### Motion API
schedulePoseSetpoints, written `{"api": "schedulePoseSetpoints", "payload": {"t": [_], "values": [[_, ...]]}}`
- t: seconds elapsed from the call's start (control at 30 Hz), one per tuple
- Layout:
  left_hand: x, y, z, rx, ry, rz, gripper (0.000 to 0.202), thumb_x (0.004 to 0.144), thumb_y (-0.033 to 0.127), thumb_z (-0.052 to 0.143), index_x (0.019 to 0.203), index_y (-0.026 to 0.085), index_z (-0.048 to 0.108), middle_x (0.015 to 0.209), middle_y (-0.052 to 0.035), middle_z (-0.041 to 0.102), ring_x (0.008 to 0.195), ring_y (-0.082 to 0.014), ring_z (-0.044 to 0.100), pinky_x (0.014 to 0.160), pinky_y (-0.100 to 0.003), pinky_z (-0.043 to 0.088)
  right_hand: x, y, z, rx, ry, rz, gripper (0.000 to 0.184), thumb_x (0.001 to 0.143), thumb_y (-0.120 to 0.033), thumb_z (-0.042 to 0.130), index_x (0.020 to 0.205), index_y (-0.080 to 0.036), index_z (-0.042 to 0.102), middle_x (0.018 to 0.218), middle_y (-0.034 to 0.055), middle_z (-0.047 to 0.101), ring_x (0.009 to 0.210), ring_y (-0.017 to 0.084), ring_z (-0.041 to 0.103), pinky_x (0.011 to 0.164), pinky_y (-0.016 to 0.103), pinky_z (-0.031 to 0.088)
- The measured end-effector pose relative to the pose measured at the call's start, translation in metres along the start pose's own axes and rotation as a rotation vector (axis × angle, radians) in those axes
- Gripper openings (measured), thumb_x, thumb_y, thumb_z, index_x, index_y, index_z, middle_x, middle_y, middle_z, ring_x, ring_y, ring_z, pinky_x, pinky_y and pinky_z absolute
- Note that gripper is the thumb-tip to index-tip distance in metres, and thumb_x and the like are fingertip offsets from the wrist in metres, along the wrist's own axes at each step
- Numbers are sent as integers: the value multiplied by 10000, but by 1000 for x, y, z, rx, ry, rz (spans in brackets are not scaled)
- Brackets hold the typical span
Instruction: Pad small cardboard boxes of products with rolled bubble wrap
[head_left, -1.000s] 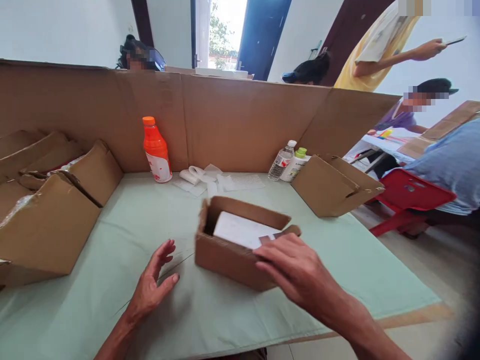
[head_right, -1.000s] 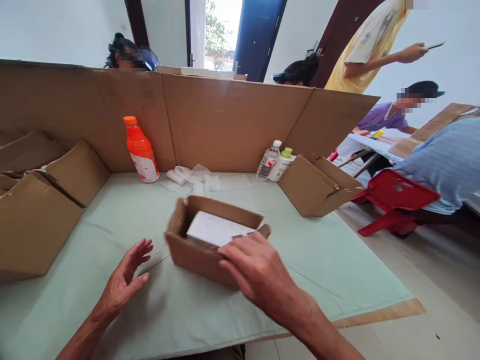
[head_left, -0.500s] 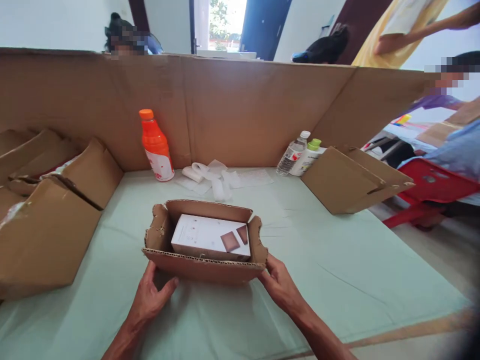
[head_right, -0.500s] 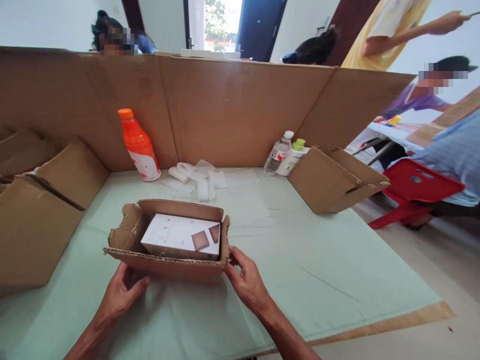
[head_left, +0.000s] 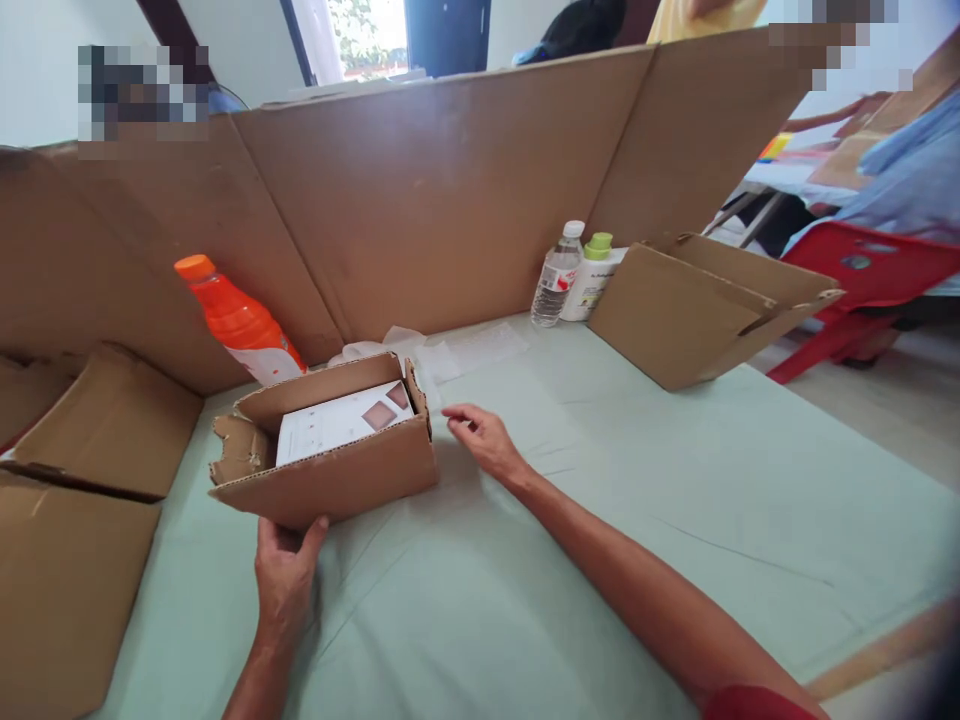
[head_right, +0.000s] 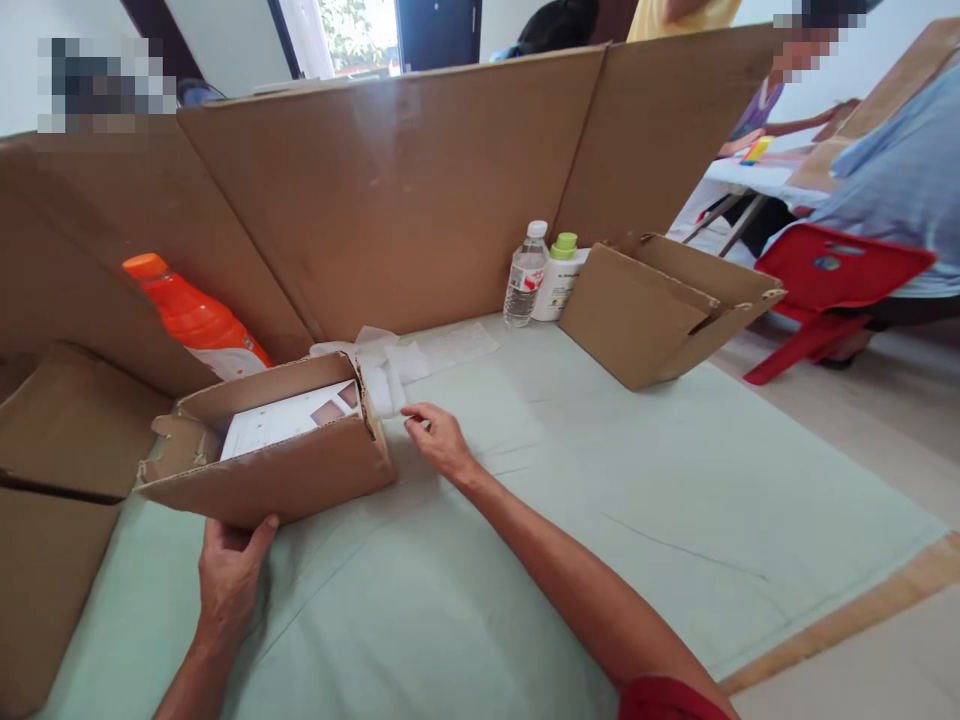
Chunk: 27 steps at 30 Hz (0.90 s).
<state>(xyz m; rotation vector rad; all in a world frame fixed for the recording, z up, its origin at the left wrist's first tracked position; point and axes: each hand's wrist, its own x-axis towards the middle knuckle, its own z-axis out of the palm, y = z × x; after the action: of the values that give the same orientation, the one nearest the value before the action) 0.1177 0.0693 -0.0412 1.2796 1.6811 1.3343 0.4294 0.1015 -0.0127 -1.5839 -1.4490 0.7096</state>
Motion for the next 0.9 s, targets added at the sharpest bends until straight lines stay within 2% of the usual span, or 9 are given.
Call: {"api": "schedulePoseSetpoints", "payload": {"t": [0.1,0.2,0.3,0.4,0.6,0.67,0.77,0.83,0.9], "values": [[0,-2,2,27,11,-10,631,636,473,790,1158,184,585,1083,-96,685,1055,-273,649,945,-390,527,32,13,-4,-84,98,69,237,867,-325,605,993,-175,740,1052,105,751,928,220,669,878,343,486],[2,-8,1,42,8,-28,663,626,492,791,1174,186,579,1083,-97,686,1044,-286,651,947,-417,522,63,14,6,-138,125,92,135,755,-322,733,752,-188,713,855,82,751,858,219,660,820,310,463],[4,-14,-1,46,11,-30,639,639,486,789,1169,195,584,1040,-82,689,1022,-283,657,931,-415,524,69,8,10,-135,154,83,142,749,-270,694,632,-203,650,666,18,694,743,176,633,742,265,454],[4,-17,-2,-12,-32,-28,570,642,460,789,1106,192,595,982,-67,683,984,-261,660,909,-382,526,38,8,-15,-117,260,58,187,829,-335,592,712,-204,656,748,7,707,759,161,627,762,263,471],[5,-16,-4,-93,-85,-27,507,649,406,783,1062,191,584,966,-40,654,937,-208,630,862,-322,498,-82,43,-118,-178,574,207,340,814,-513,583,789,-182,658,784,64,693,765,224,631,769,379,498],[4,-16,-5,-111,-94,-24,486,659,390,779,1058,194,584,974,-33,651,928,-195,621,857,-313,487,-114,52,-138,-249,725,218,390,794,-522,625,962,-176,684,998,105,718,894,257,655,801,411,507],[2,-14,-4,-159,-88,-17,456,667,378,775,1039,194,588,978,-31,647,924,-185,615,863,-308,480,-136,46,-134,-357,810,64,426,853,-477,624,1175,-197,639,1354,149,609,1173,295,602,879,443,514],[-1,-11,-3,-196,-82,-7,457,679,371,768,1058,193,586,1009,-41,649,947,-190,622,877,-314,484,-135,30,-111,-320,671,-51,328,910,-430,591,1155,-220,647,1357,132,617,1221,287,590,900,437,524],[-3,-7,-2,-228,-72,5,494,688,363,763,1113,195,573,1079,-57,648,989,-199,631,902,-325,492,-126,12,-77,-217,422,-138,285,931,-393,580,1163,-243,650,1321,111,647,1212,273,608,899,419,540]]}}
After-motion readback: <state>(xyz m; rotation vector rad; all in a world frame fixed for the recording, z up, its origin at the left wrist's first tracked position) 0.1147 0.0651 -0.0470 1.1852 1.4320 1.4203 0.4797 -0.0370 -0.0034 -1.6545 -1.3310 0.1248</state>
